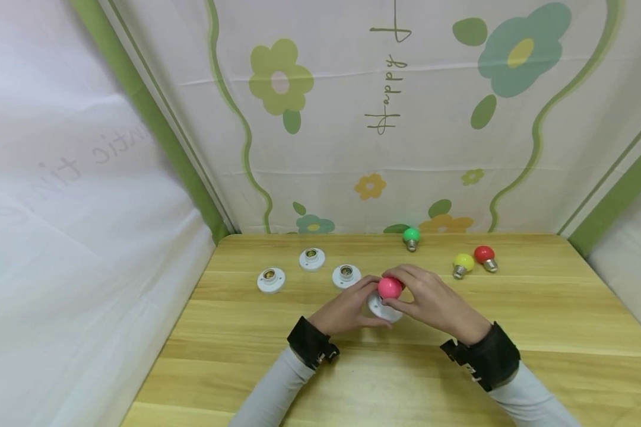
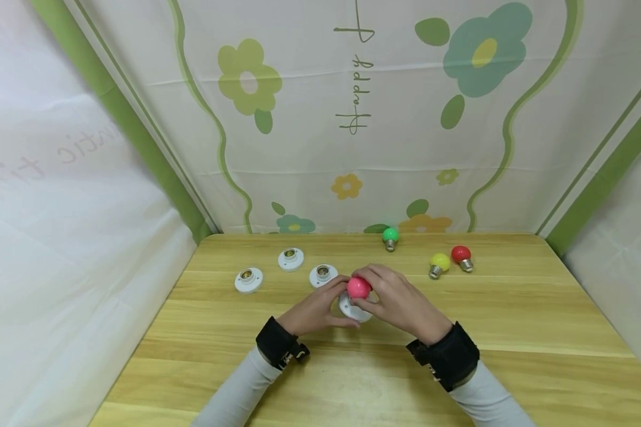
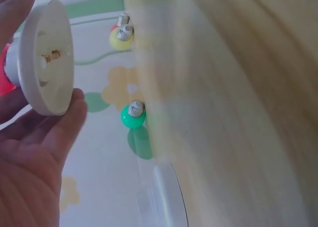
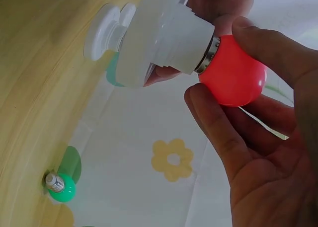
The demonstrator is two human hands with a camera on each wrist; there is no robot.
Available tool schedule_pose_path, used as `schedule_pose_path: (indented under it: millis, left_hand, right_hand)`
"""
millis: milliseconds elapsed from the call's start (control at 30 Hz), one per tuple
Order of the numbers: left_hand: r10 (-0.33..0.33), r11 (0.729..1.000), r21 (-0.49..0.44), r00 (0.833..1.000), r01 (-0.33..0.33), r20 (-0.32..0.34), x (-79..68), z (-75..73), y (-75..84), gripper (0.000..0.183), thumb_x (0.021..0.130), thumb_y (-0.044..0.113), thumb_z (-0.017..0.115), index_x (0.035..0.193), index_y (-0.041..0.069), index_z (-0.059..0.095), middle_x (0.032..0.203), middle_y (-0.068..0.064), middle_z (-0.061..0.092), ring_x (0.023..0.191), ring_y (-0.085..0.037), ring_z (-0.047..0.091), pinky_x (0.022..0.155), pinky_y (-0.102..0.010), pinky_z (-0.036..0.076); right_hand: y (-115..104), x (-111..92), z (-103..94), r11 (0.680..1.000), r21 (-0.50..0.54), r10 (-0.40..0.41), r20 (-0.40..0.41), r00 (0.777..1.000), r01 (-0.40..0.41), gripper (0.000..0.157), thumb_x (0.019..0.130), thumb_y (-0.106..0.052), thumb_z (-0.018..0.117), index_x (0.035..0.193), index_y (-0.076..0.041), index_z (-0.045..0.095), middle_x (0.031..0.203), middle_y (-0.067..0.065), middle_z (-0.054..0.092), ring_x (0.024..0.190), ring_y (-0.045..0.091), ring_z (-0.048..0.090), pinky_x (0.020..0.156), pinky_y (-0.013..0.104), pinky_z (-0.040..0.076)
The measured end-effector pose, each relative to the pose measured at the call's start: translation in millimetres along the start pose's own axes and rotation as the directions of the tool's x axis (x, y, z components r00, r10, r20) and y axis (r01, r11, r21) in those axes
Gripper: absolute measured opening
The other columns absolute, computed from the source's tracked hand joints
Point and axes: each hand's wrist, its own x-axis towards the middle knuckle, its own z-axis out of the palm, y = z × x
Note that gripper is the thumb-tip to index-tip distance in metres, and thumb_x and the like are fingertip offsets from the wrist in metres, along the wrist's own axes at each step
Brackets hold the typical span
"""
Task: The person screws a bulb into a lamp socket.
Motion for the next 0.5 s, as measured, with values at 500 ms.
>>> schedule_pose_path:
  millis: [500]
  left_hand:
    - [-0.042, 0.999, -0.014, 0.999, 0.042, 0.022, -3.7, -5.6, -5.1, 0.076, 0.083, 0.058, 0.065, 0.143, 0.019, 0.042, 0.142, 0.007, 0.040, 0.130, -0.005, 0.036, 0.106, -0.023, 0.036]
  right_hand:
    - [9.5, -6.8, -1.7, 0.999, -0.031, -0.025, 0.006, 1.000, 0.025, 0.045, 0.076, -0.024, 0.079, 0.115, -0.008, 0.064, 0.113, 0.003, 0.063, 0.100, 0.014, 0.060, 0.080, 0.031, 0.057]
